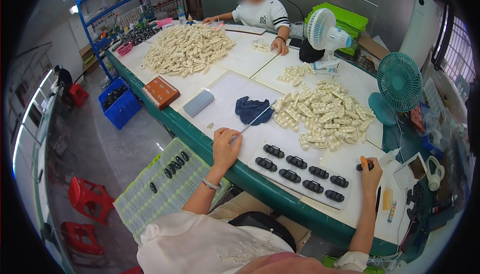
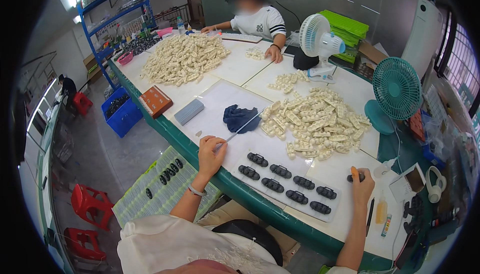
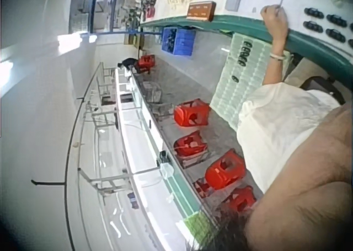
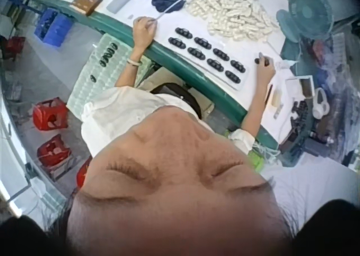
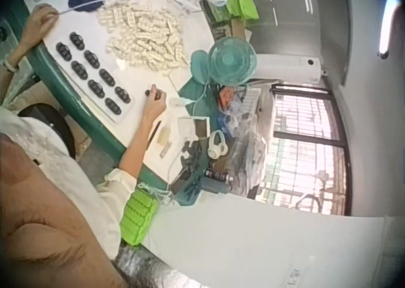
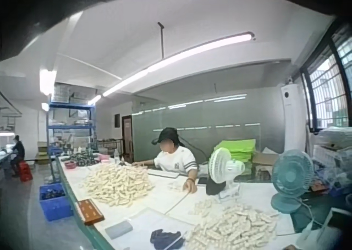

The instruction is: The recorder sorts small white plastic components and applies glue to black plastic housings as part of an assembly process.

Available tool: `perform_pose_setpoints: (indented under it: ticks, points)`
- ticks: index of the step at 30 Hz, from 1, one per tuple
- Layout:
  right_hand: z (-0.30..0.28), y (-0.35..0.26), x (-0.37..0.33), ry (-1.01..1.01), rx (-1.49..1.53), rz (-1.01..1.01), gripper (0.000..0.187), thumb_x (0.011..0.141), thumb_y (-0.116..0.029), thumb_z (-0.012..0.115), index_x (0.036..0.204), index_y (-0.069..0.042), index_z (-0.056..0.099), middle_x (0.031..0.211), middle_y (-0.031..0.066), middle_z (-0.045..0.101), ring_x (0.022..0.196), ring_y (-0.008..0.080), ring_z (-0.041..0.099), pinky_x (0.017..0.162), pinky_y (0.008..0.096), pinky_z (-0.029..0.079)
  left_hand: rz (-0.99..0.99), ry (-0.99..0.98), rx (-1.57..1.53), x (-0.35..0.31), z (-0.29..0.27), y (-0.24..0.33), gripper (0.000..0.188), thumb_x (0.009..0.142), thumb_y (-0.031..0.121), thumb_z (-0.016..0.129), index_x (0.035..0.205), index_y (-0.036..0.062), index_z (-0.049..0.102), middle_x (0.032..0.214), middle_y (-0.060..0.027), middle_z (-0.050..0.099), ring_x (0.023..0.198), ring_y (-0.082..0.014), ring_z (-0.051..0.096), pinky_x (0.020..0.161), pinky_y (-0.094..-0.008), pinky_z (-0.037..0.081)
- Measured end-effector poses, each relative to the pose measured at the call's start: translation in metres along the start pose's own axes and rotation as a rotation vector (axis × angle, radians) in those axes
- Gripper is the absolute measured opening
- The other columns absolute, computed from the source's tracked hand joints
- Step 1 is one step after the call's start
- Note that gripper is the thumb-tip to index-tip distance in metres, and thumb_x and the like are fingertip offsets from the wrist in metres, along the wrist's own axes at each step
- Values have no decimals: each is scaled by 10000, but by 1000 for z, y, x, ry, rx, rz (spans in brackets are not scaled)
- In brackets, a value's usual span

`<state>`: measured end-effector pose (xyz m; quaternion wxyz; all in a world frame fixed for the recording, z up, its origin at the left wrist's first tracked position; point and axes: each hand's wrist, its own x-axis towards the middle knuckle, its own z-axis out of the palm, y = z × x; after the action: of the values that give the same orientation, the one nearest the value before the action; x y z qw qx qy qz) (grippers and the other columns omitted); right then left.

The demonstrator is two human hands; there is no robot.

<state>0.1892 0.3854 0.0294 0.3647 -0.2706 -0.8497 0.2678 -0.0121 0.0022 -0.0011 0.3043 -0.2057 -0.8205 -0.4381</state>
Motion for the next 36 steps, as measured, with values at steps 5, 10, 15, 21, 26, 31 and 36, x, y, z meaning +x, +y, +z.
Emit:
perform_pose_setpoints:
  ticks: [5,10,15,21,26,31,36]
  points:
    - [-17,-13,2,34,122,150,196,809,-186,628,874,-7,580,658,57,577,554,106,505,491,230,391,25,-2,9,0,0,0,87,715,92,643,788,53,618,816,-66,603,927,-271,504,774,-347,420]
    - [-19,-10,2,163,85,52,217,794,-191,644,886,-7,576,685,75,577,582,137,525,542,257,413,52,-12,2,1,-1,1,86,715,85,644,791,53,617,814,-68,603,910,-272,504,765,-348,420]
    - [-20,-8,2,181,135,27,228,775,-190,657,867,2,573,689,100,580,622,177,540,607,288,427,40,-5,1,2,-1,3,83,718,84,644,791,55,619,809,-65,602,896,-266,508,753,-345,423]
    - [-13,14,2,-158,-173,175,247,784,-196,626,766,47,588,671,159,603,582,215,549,585,321,434,36,-5,21,1,3,-1,74,713,86,648,782,66,633,816,-56,608,892,-242,521,740,-330,437]
    - [-16,6,2,-176,-131,180,210,774,-179,617,823,23,590,723,154,607,658,233,566,625,322,435,55,11,4,-1,-1,3,70,719,82,646,779,60,620,801,-57,601,883,-252,512,732,-334,430]
    - [-17,12,0,-134,-154,172,184,769,-154,600,870,-1,589,764,156,609,708,260,576,659,332,437,43,4,2,-3,-7,4,94,714,74,651,804,62,627,816,-63,603,893,-253,515,743,-321,429]
    - [-9,37,-4,-122,-107,185,226,811,-209,575,835,16,585,715,151,588,685,260,569,646,334,432,63,341,-468,10,-47,50,383,750,33,596,1114,-15,487,1131,-130,487,1039,-214,476,903,-351,385]
